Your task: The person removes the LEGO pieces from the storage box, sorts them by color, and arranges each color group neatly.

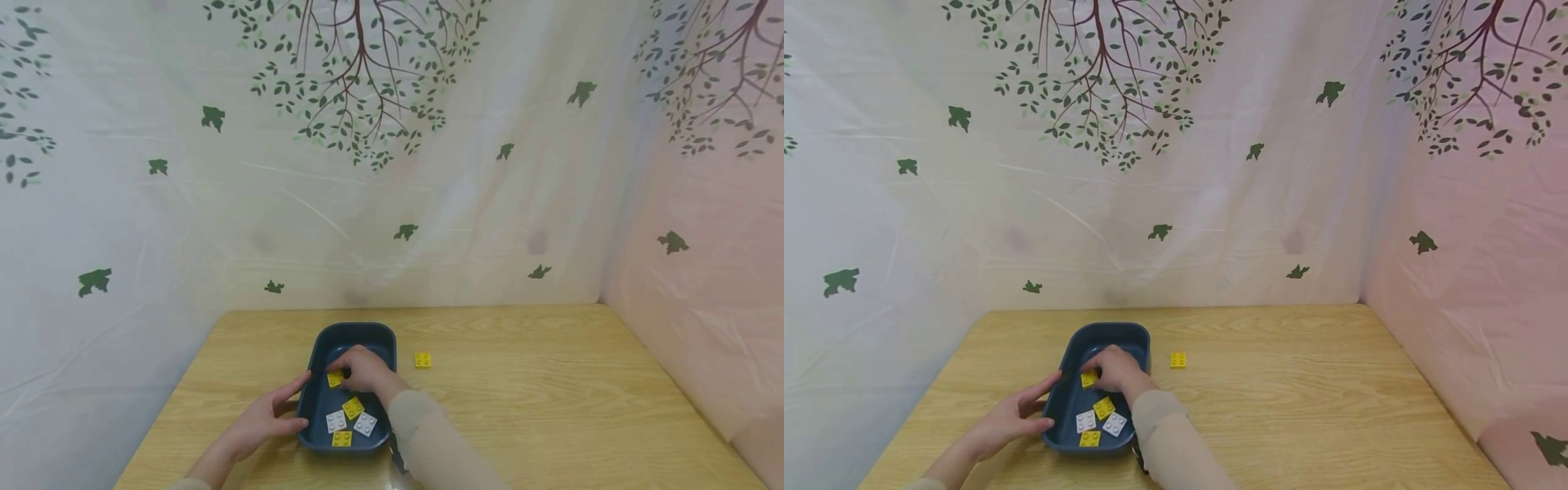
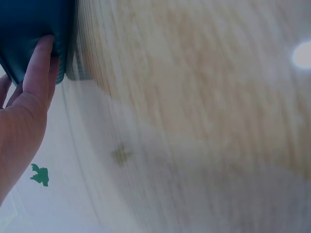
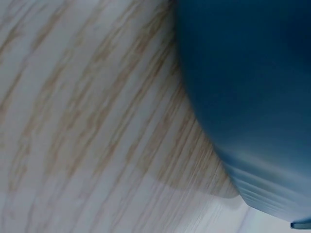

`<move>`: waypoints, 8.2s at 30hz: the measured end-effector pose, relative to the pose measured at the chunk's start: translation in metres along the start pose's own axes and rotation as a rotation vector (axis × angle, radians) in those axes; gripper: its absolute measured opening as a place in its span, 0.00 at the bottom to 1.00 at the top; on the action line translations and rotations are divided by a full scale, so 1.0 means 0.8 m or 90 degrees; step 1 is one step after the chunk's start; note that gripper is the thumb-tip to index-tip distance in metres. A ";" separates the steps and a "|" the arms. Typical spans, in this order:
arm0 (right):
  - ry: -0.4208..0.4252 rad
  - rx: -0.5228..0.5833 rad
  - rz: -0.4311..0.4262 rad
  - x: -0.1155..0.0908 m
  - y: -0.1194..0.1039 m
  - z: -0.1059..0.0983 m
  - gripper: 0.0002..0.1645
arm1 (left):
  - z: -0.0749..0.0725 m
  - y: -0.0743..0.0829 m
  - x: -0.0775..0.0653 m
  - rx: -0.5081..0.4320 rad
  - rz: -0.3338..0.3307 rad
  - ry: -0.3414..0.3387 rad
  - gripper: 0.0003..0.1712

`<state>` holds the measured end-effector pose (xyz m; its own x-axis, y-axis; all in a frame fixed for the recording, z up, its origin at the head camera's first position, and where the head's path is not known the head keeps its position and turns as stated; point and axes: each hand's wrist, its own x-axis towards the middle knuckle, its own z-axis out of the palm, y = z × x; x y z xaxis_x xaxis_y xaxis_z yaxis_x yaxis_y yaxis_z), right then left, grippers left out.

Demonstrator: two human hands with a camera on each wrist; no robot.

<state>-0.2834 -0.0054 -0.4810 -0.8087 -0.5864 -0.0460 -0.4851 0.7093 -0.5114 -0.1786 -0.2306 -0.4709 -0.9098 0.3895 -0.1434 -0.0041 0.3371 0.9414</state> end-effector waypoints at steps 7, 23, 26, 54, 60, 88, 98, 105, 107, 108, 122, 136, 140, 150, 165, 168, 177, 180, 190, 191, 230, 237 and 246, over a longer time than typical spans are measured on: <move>0.011 -0.032 -0.006 -0.002 -0.001 0.001 0.20 | 0.001 0.000 0.000 0.005 -0.002 0.004 0.46; 0.042 0.023 -0.057 -0.008 -0.005 -0.011 0.21 | 0.001 -0.002 0.000 0.002 -0.003 0.000 0.48; 0.044 0.034 -0.060 -0.011 -0.007 -0.016 0.21 | 0.000 -0.002 0.000 0.005 -0.001 0.004 0.48; 0.122 0.075 -0.139 -0.085 0.049 -0.094 0.23 | 0.000 -0.003 0.003 0.010 0.003 0.011 0.48; 0.161 0.111 -0.107 -0.109 0.083 -0.112 0.23 | -0.001 -0.003 0.003 0.014 0.003 0.015 0.48; 0.183 0.164 -0.005 -0.134 0.193 -0.101 0.20 | -0.006 0.000 0.009 0.014 0.004 0.009 0.48; 0.167 0.174 0.026 -0.130 0.203 -0.089 0.20 | -0.005 -0.002 0.009 0.014 -0.007 0.009 0.49; 0.156 0.148 0.018 -0.129 0.204 -0.087 0.19 | -0.004 -0.003 0.009 0.013 -0.006 0.007 0.49; 0.155 0.141 0.017 -0.129 0.203 -0.087 0.19 | -0.005 -0.003 0.009 0.012 -0.004 0.006 0.49; 0.155 0.138 0.015 -0.128 0.203 -0.087 0.20 | -0.005 -0.003 0.009 0.011 -0.004 0.006 0.49; 0.159 0.120 0.007 -0.127 0.207 -0.084 0.19 | -0.005 -0.004 0.010 0.011 -0.009 0.006 0.49; 0.160 0.122 0.003 -0.128 0.205 -0.085 0.19 | -0.002 -0.002 0.008 0.023 -0.013 0.016 0.49; 0.163 0.116 -0.008 -0.128 0.205 -0.084 0.19 | -0.002 -0.002 0.008 0.028 -0.018 0.017 0.49; 0.164 0.180 0.024 -0.129 0.201 -0.087 0.21 | -0.002 -0.003 0.009 0.034 -0.023 0.021 0.49; 0.127 0.122 -0.105 -0.124 0.151 -0.112 0.25 | 0.000 -0.003 0.008 0.020 -0.017 0.022 0.49; 0.125 0.112 -0.126 -0.124 0.141 -0.113 0.25 | -0.001 -0.004 0.008 0.020 -0.014 0.021 0.49; 0.105 0.104 -0.156 -0.122 0.105 -0.121 0.27 | -0.003 -0.004 0.010 0.018 -0.013 0.015 0.49; 0.096 0.102 -0.156 -0.121 0.092 -0.122 0.28 | -0.004 -0.004 0.010 0.018 -0.014 0.014 0.49; 0.045 0.095 -0.196 -0.109 0.052 -0.122 0.28 | -0.006 -0.003 0.011 0.017 -0.007 0.013 0.49; 0.037 0.091 -0.205 -0.107 0.048 -0.122 0.29 | -0.006 -0.003 0.011 0.017 -0.006 0.013 0.49; -0.244 -0.019 -0.346 -0.019 0.021 -0.052 0.35 | -0.011 -0.007 0.015 0.014 0.022 -0.012 0.47; -0.269 -0.020 -0.295 -0.017 0.017 -0.050 0.35 | -0.011 -0.007 0.014 0.018 0.023 -0.010 0.47; -0.291 -0.023 -0.249 -0.013 0.020 -0.043 0.32 | -0.009 -0.005 0.012 0.019 0.023 -0.012 0.47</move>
<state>-0.2939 0.0256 -0.4592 -0.3470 -0.9093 -0.2297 -0.7353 0.4158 -0.5352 -0.1903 -0.2345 -0.4741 -0.9014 0.4172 -0.1156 0.0407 0.3475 0.9368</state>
